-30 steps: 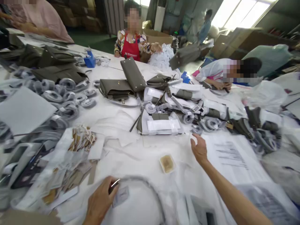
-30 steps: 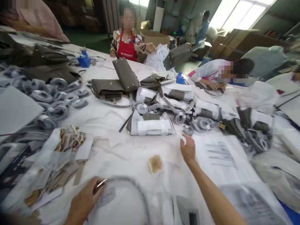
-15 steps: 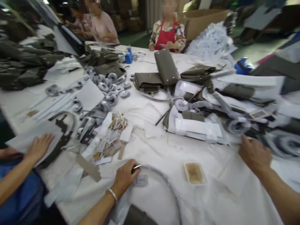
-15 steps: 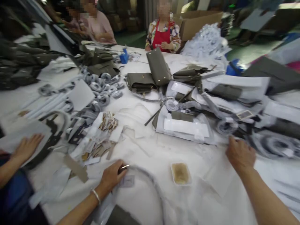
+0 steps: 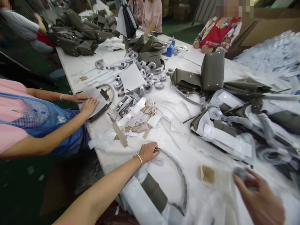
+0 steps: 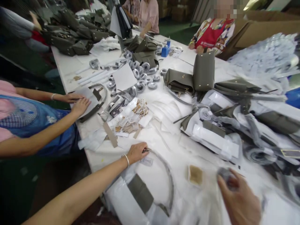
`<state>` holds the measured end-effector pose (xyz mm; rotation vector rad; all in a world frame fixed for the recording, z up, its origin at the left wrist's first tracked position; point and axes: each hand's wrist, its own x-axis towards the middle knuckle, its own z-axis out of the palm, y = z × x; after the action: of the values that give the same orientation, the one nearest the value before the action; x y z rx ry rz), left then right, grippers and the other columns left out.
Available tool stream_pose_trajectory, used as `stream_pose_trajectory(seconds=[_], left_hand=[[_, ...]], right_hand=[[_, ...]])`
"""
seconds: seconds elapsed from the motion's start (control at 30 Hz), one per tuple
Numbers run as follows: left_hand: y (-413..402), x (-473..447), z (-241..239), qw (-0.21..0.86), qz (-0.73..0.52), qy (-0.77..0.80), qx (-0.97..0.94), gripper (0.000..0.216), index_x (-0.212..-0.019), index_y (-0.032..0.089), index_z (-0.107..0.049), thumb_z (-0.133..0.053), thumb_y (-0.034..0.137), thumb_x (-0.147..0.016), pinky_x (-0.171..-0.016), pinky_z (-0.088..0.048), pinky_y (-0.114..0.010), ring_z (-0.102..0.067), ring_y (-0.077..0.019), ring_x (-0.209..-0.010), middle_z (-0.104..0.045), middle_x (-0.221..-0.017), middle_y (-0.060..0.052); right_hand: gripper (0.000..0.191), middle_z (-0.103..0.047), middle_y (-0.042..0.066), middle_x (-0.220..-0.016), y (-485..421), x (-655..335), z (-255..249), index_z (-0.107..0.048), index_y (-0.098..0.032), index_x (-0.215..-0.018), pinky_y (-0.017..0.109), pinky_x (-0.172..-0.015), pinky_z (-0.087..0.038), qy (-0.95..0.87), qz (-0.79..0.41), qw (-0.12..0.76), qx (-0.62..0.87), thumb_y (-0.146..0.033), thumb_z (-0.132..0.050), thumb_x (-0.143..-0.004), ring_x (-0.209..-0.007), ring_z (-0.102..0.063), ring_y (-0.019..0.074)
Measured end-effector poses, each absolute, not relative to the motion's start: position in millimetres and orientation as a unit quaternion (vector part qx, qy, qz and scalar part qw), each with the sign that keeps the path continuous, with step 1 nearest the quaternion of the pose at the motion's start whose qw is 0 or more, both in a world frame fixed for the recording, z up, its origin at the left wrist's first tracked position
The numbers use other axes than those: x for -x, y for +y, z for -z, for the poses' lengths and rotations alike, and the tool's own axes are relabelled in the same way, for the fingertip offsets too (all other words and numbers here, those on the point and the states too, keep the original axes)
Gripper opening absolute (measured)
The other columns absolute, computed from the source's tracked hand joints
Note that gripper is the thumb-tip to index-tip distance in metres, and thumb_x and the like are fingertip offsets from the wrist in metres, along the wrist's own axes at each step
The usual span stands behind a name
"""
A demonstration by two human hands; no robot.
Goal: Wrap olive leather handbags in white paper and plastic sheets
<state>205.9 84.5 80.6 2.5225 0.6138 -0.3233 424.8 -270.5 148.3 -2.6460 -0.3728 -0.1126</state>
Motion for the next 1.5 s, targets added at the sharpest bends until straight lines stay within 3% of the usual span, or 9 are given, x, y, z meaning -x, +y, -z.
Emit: stream_pose_trajectory(seconds=[0.2,0.4,0.53,0.67,0.97,1.17,1.23,1.33,1.5], left_hand=[[86.0,-205.5,-80.7,0.28,0.122,0.215,-0.928,0.016,-0.099,0.024,-0.053,-0.055,0.036,-0.089,-0.075,-0.041,-0.028,-0.06,-0.0199,-0.095,-0.063,-0.1,-0.001],[88.0,-203.7,-83.8,0.295,0.116,0.193,-0.929,0.015,-0.101,0.023,-0.052,-0.054,0.031,-0.088,-0.077,-0.043,-0.031,-0.06,-0.0223,-0.097,-0.063,-0.102,-0.004],[90.5,-203.9,-82.3,0.311,0.116,0.179,-0.926,0.017,-0.102,0.023,-0.052,-0.054,0.028,-0.087,-0.079,-0.044,-0.032,-0.06,-0.0233,-0.098,-0.062,-0.103,-0.005],[95.4,-202.6,-80.6,0.321,0.122,0.152,-0.927,0.021,-0.104,0.024,-0.052,-0.059,0.026,-0.084,-0.08,-0.045,-0.032,-0.059,-0.0234,-0.099,-0.061,-0.105,-0.005],[90.4,-181.3,-84.4,0.321,0.13,0.054,-0.936,0.041,-0.114,0.023,-0.051,-0.062,0.012,-0.076,-0.089,-0.043,-0.036,-0.053,-0.0258,-0.109,-0.056,-0.116,-0.008],[88.6,-174.4,-87.9,0.339,0.131,0.056,-0.93,0.043,-0.118,0.022,-0.054,-0.068,0.02,-0.077,-0.089,-0.044,-0.036,-0.055,-0.0263,-0.108,-0.058,-0.114,-0.009],[95.6,-172.7,-89.0,0.369,0.125,0.086,-0.917,0.041,-0.113,0.025,-0.058,-0.073,0.03,-0.076,-0.087,-0.045,-0.031,-0.057,-0.0226,-0.103,-0.061,-0.109,-0.004],[115.4,-173.0,-89.8,0.367,0.097,0.177,-0.908,0.021,-0.11,0.025,-0.058,-0.059,0.031,-0.09,-0.087,-0.044,-0.026,-0.059,-0.0174,-0.099,-0.062,-0.106,-0.001],[152.0,-187.1,-90.1,0.304,0.052,0.328,-0.893,0.026,-0.117,0.02,-0.051,-0.054,0.029,-0.092,-0.095,-0.041,-0.034,-0.053,-0.0235,-0.111,-0.055,-0.119,-0.009]], right_hand=[[0.042,-0.066,0.007,-0.083,-144.7,-255.1,-125.7,-0.062,-0.022,-0.114,0.037,-0.073,-0.05,-0.321,-0.042,0.328,0.888,-0.053,-0.053,-0.089,-0.072,-0.06,0.0222],[0.026,-0.065,0.009,-0.098,-102.7,-239.2,-94.2,-0.061,-0.019,-0.111,0.036,-0.08,-0.048,-0.367,-0.114,0.251,0.889,-0.032,-0.049,-0.092,-0.088,-0.06,0.0239],[0.032,-0.065,0.01,-0.108,-97.0,-251.7,-99.7,-0.06,-0.021,-0.118,0.04,-0.089,-0.043,-0.43,-0.078,0.152,0.887,-0.02,-0.05,-0.087,-0.102,-0.056,0.0272],[0.034,-0.068,0.011,-0.101,-84.9,-255.1,-95.1,-0.064,-0.019,-0.111,0.038,-0.084,-0.043,-0.452,-0.099,0.053,0.885,-0.011,-0.051,-0.081,-0.098,-0.06,0.0278],[0.026,-0.068,0.006,-0.093,-115.0,-274.0,-76.2,-0.061,-0.022,-0.108,0.033,-0.077,-0.045,-0.429,-0.084,0.114,0.892,-0.02,-0.047,-0.085,-0.087,-0.063,0.0232],[0.033,-0.064,0.01,-0.109,-93.4,-283.3,-82.4,-0.059,-0.021,-0.114,0.04,-0.084,-0.041,-0.465,-0.003,0.081,0.882,-0.019,-0.054,-0.081,-0.102,-0.054,0.0287],[0.038,-0.061,0.011,-0.119,-92.4,-288.0,-77.0,-0.057,-0.02,-0.121,0.041,-0.087,-0.04,-0.463,0.018,0.084,0.882,-0.02,-0.053,-0.083,-0.109,-0.051,0.0298],[0.034,-0.063,0.01,-0.115,-98.9,-290.5,-62.8,-0.058,-0.02,-0.121,0.039,-0.085,-0.041,-0.474,-0.015,0.098,0.875,-0.024,-0.047,-0.089,-0.104,-0.053,0.0276],[0.036,-0.062,0.011,-0.117,-105.8,-282.6,-47.0,-0.057,-0.019,-0.125,0.041,-0.084,-0.041,-0.427,-0.017,0.103,0.898,-0.029,-0.04,-0.094,-0.105,-0.052,0.0286]])
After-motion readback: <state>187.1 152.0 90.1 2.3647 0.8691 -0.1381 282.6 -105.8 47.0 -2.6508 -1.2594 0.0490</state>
